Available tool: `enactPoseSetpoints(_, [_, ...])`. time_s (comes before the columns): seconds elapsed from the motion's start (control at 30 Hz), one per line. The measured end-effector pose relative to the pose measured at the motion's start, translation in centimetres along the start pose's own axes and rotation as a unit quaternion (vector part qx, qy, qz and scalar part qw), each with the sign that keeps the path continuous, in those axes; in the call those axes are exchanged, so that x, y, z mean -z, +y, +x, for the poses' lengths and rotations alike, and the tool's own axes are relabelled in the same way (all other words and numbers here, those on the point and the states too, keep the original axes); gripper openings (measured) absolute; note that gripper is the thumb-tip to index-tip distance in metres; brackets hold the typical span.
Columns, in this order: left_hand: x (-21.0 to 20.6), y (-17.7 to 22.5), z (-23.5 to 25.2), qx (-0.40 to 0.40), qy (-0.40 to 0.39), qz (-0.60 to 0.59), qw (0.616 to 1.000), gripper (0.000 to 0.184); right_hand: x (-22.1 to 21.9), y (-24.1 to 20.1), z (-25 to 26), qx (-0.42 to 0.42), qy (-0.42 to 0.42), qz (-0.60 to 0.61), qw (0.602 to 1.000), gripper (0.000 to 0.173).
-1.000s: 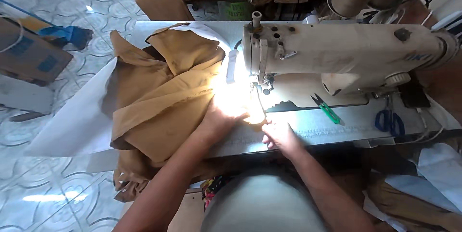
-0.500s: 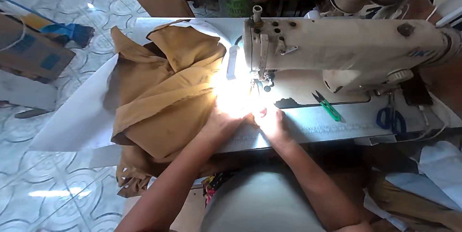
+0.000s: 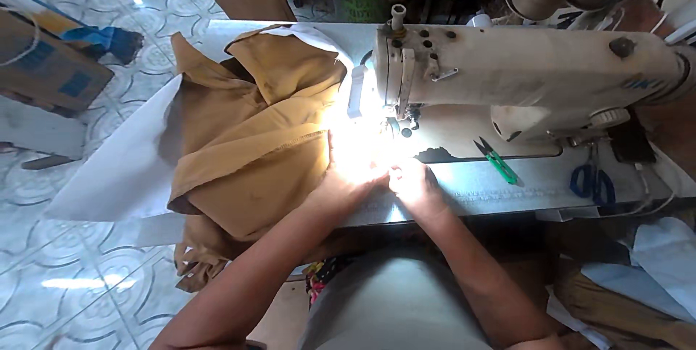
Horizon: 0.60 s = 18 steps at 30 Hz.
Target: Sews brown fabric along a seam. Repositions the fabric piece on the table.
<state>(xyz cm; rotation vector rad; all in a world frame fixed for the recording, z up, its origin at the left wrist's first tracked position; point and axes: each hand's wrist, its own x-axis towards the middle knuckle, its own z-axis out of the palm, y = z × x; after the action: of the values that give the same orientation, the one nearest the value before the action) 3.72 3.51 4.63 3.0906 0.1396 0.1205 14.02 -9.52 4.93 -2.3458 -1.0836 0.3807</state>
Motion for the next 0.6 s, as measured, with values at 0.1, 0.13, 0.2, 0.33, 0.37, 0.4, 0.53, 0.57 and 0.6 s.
enactPoseSetpoints(0.1, [-0.2, 0.0, -0.2, -0.002, 0.0, 0.005, 1.0, 0.036, -0.3, 0.4, -0.2, 0.019, 0.011, -0.027, 0.999, 0.019])
enactPoseSetpoints(0.13, [-0.3, -0.1, -0.2, -0.003, -0.002, 0.004, 1.0, 0.037, -0.7, 0.6, -0.3, 0.028, 0.021, -0.04, 0.999, 0.02])
enactPoseSetpoints(0.2, [-0.4, -0.2, -0.3, -0.001, -0.009, 0.003, 1.0, 0.037, -1.4, 0.9, -0.6, 0.046, 0.048, -0.07, 0.995, 0.022])
enactPoseSetpoints(0.33, [-0.1, -0.2, -0.1, 0.003, -0.006, -0.001, 1.0, 0.035, -2.7, 1.5, -0.6, 0.069, 0.107, -0.058, 0.99, 0.019])
enactPoseSetpoints(0.37, [0.0, -0.3, 0.1, 0.001, 0.0, -0.003, 1.0, 0.033, -2.8, 1.5, -0.5, 0.071, 0.112, -0.062, 0.989, 0.018])
enactPoseSetpoints(0.4, [0.1, -0.5, 0.3, -0.004, 0.008, -0.006, 1.0, 0.032, -2.8, 1.5, -0.2, 0.07, 0.112, -0.072, 0.989, 0.019])
enactPoseSetpoints(0.53, [-0.1, -1.6, 1.5, 0.005, 0.023, -0.001, 1.0, 0.028, -2.5, 1.3, 1.5, 0.058, 0.098, -0.083, 0.99, 0.021])
enactPoseSetpoints(0.57, [-0.2, -1.9, 1.9, 0.003, 0.032, -0.001, 0.999, 0.029, -2.4, 1.2, 2.0, 0.055, 0.093, -0.082, 0.991, 0.021])
enactPoseSetpoints(0.6, [-0.4, -2.3, 2.2, 0.006, 0.044, -0.004, 0.999, 0.027, -2.3, 1.2, 2.4, 0.048, 0.087, -0.077, 0.992, 0.022])
